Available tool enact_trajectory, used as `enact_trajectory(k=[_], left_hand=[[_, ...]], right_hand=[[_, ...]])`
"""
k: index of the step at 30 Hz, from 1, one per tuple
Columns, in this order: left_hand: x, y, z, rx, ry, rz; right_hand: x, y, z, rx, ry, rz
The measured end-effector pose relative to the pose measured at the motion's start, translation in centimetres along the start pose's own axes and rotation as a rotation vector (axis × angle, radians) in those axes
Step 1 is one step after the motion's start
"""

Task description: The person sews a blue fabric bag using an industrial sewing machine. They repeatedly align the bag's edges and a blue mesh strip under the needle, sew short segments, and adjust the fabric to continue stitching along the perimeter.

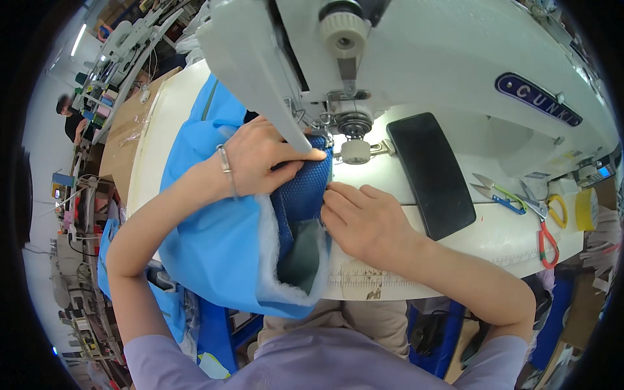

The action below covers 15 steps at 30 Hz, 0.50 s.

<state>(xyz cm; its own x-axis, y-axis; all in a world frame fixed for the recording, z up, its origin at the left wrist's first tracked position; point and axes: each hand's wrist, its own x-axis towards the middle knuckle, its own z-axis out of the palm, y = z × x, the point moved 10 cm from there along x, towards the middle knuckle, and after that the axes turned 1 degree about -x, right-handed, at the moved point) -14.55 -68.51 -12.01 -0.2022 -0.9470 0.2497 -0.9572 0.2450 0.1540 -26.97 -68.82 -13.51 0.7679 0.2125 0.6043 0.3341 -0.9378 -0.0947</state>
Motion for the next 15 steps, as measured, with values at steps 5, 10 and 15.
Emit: enact_trajectory(k=[5, 10, 15], left_hand=[[-2.1, 5.7, -0.2, -0.078, -0.094, -0.01], [-4.4, 5.6, 0.2, -0.155, -0.001, -0.124], [-4.0, 5.3, 0.4, -0.182, -0.009, -0.137]], right_hand=[[-0.6, -0.6, -0.3, -0.083, 0.046, -0.032], [-1.4, -2.4, -1.4, -0.119, 0.126, -0.157], [-1.6, -3.8, -1.9, -0.033, 0.082, -0.203]])
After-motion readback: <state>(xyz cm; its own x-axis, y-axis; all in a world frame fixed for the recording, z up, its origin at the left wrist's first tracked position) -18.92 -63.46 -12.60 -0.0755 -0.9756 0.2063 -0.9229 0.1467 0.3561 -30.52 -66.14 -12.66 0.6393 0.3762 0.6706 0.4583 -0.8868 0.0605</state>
